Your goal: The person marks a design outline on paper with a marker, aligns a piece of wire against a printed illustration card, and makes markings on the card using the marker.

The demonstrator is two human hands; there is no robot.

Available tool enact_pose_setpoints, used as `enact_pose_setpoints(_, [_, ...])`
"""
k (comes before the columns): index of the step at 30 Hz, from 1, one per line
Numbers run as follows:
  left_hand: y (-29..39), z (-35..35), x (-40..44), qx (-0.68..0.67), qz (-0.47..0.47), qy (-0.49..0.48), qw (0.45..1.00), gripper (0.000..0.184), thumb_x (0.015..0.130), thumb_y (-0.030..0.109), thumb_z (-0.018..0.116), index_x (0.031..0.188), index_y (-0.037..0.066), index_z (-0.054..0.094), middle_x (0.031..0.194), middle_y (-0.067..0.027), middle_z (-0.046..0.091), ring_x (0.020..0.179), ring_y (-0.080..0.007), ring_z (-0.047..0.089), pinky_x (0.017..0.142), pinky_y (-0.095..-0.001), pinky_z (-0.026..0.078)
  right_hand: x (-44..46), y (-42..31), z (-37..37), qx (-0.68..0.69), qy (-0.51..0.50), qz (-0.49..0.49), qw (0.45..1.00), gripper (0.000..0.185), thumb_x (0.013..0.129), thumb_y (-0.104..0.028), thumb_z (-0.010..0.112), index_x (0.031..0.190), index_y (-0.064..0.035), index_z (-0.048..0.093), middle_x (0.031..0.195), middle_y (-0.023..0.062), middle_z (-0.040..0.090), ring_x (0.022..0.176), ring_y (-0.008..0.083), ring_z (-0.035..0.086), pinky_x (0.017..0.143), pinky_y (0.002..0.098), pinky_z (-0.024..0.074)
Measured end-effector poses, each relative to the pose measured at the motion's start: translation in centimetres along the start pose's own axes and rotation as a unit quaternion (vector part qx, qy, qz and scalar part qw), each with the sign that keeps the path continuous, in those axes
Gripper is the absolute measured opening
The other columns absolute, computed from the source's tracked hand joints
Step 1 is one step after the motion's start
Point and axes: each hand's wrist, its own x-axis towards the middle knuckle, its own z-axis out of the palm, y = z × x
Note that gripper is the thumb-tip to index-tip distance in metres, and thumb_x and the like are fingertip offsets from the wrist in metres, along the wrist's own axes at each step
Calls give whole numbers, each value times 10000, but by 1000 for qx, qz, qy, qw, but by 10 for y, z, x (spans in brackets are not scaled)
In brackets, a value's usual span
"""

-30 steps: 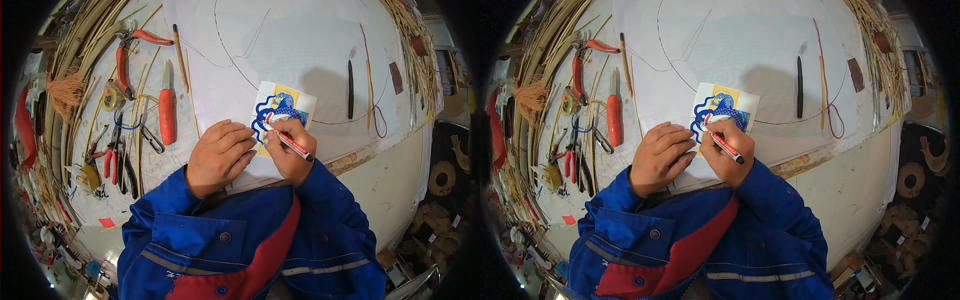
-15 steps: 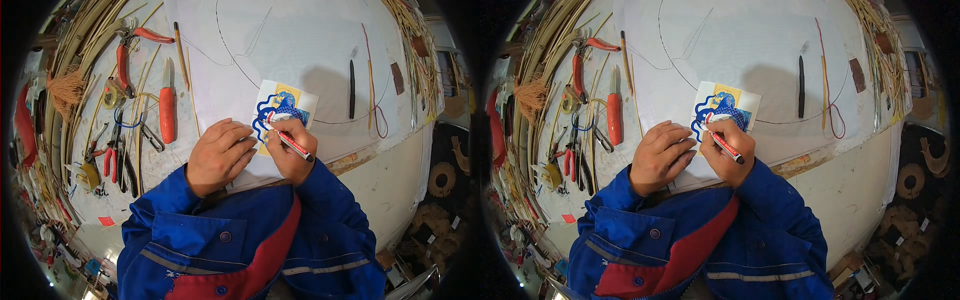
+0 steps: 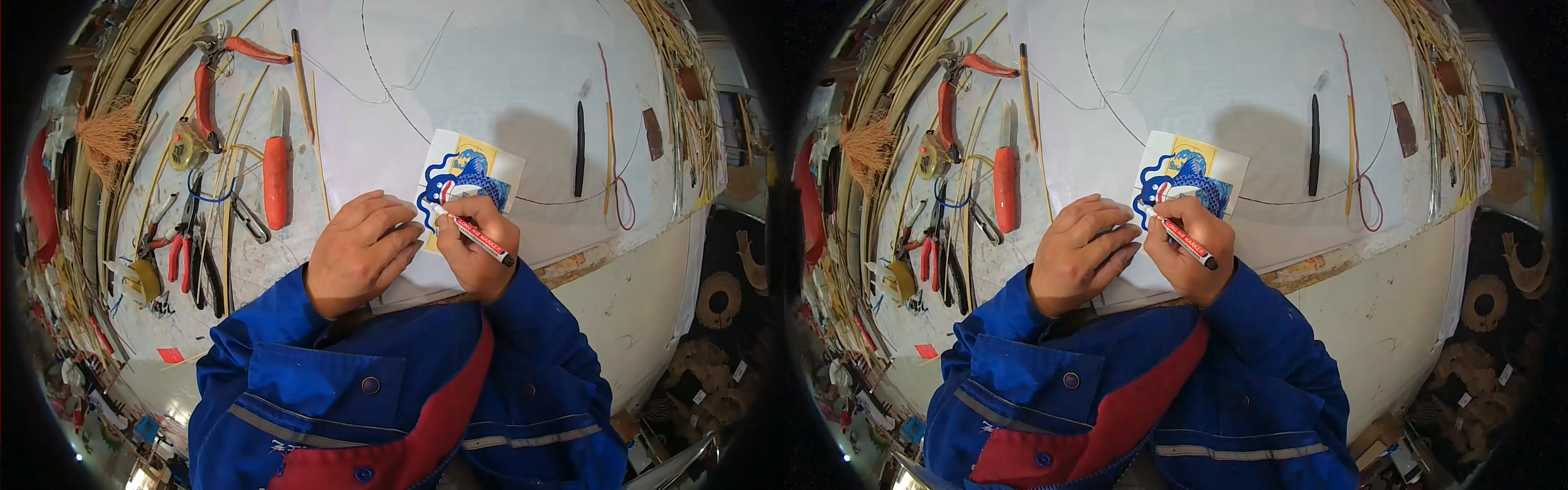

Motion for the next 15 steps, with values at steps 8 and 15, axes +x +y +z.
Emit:
enact_pose_setpoints(8, [0, 0, 2, 0, 4, 7, 1000, 267, 874, 95, 853, 1128, 40, 793, 1222, -111, 722, 1193, -301, 707, 1129, -509, 552, 0, 1, -1, 5, -4, 4, 1000, 193, 944, -2, 805, 1089, -13, 678, 830, 123, 733, 658, 176, 728, 613, 316, 576])
enact_pose_setpoints(15, [0, 1, 2, 3, 5, 11, 1000, 243, 876, 97, 843, 1106, 36, 792, 1206, -112, 719, 1181, -299, 704, 1121, -497, 556, 1, 0, -2, 9, -13, -8, 1000, 162, 984, 10, 782, 1099, 5, 667, 837, 80, 739, 696, 84, 671, 649, 272, 549])
